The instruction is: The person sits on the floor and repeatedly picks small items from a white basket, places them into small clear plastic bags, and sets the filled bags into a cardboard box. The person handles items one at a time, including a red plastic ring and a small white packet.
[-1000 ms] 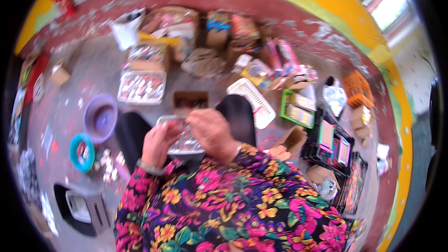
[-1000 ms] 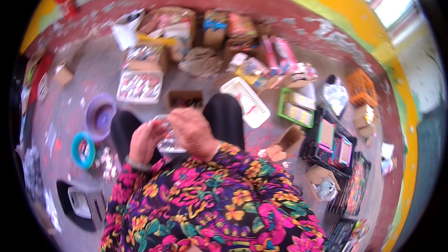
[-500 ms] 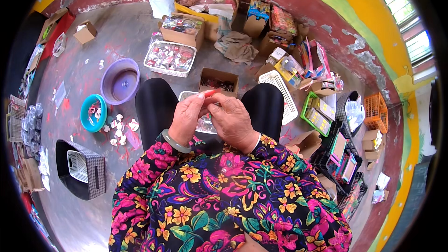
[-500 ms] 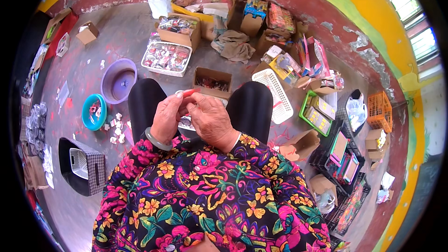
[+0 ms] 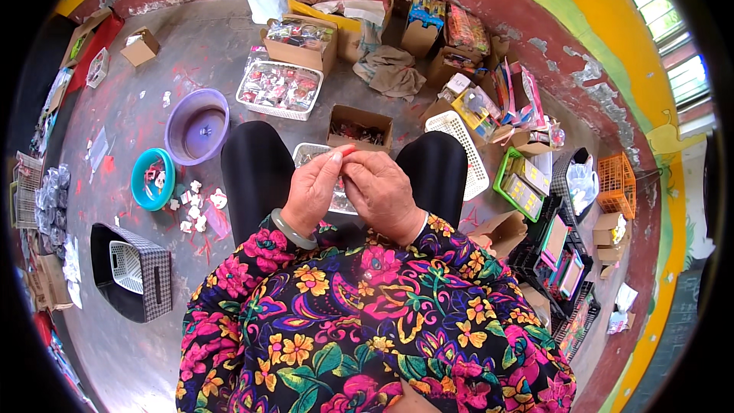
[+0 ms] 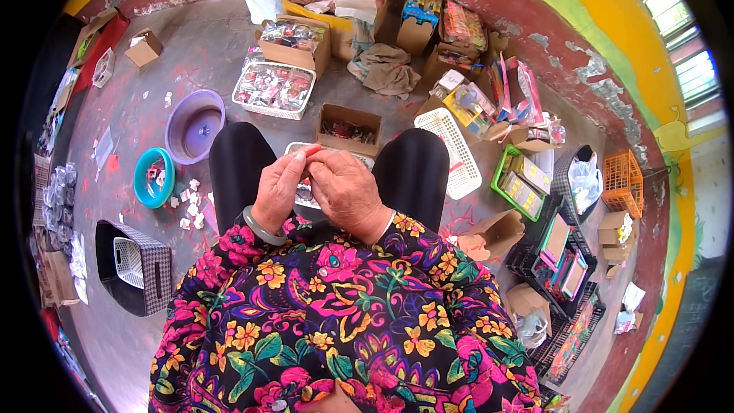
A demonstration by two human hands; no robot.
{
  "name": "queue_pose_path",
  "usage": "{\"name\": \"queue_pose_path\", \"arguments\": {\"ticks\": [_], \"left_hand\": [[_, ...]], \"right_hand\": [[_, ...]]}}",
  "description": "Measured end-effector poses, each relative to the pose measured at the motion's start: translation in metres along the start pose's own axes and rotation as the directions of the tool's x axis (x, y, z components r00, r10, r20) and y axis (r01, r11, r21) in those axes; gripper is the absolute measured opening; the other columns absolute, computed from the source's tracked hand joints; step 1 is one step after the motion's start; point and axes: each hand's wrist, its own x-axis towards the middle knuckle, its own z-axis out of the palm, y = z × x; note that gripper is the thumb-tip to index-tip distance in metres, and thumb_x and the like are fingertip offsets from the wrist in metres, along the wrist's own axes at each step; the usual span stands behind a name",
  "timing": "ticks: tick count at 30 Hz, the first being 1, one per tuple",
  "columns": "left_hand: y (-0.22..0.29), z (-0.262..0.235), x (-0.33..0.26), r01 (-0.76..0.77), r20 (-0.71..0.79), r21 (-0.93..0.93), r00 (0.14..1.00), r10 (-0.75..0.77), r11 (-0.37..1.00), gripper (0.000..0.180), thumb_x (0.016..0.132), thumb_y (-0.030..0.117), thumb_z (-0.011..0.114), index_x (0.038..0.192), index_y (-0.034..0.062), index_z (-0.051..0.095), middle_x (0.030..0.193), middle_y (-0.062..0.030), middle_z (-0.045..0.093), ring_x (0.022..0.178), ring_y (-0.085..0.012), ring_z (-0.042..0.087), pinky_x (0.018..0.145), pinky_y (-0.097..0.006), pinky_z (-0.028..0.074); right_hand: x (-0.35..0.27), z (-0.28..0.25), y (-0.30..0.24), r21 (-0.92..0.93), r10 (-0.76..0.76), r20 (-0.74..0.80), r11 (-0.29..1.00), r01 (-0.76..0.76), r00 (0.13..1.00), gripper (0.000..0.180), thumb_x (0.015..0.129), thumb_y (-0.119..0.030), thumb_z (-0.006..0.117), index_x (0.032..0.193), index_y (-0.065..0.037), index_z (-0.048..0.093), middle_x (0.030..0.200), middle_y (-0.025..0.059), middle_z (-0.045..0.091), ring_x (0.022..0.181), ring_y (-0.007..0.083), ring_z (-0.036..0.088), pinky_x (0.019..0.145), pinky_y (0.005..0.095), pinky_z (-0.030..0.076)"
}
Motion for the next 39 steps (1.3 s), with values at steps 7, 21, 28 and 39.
{"name": "queue_pose_path", "arguments": {"ticks": [7,21,28,39], "left_hand": [[-0.002,0.005,-0.003,-0.107,0.04,0.134,0.994,0.102,0.985,0.031,0.095,0.013,0.041,0.115,-0.0061,0.053,0.109,-0.0109,0.059,0.1,-0.0129,0.053,0.089,-0.024,0.041],[-0.011,0.0,-0.005,-0.316,0.165,0.354,0.947,0.274,0.88,0.028,0.093,0.008,0.041,0.113,-0.0071,0.053,0.116,-0.016,0.055,0.108,-0.0214,0.051,0.095,-0.029,0.037],[-0.01,-0.003,-0.006,-0.127,0.155,0.326,0.985,0.08,0.937,0.033,0.092,0.012,0.048,0.12,-0.0048,0.048,0.117,-0.0138,0.054,0.105,-0.0156,0.052,0.09,-0.027,0.04],[-0.026,-0.024,-0.007,0.088,0.206,0.255,0.968,-0.143,0.963,0.036,0.088,0.009,0.054,0.121,-0.0037,0.048,0.105,-0.0107,0.06,0.096,-0.0115,0.056,0.082,-0.024,0.045]], "right_hand": [[-0.005,0.003,0.0,0.047,0.067,0.017,0.997,-0.068,0.998,0.018,0.071,-0.005,0.063,0.088,-0.003,0.06,0.087,0.0109,0.06,0.072,0.0277,0.06,0.061,0.0317,0.05],[-0.007,-0.002,0.006,0.007,0.095,0.312,0.995,-0.103,0.945,0.012,0.077,-0.017,0.06,0.083,-0.006,0.062,0.078,0.0102,0.059,0.067,0.0296,0.059,0.057,0.0354,0.048],[-0.017,0.003,0.022,0.048,0.245,0.33,0.96,-0.276,0.912,0.015,0.079,-0.019,0.057,0.086,-0.007,0.063,0.081,0.011,0.062,0.072,0.0302,0.06,0.06,0.0384,0.048],[-0.019,-0.007,0.037,0.257,0.285,0.579,0.825,-0.503,0.764,0.02,0.083,-0.021,0.053,0.094,-0.008,0.064,0.084,0.0144,0.062,0.079,0.032,0.059,0.066,0.0359,0.047]]}}
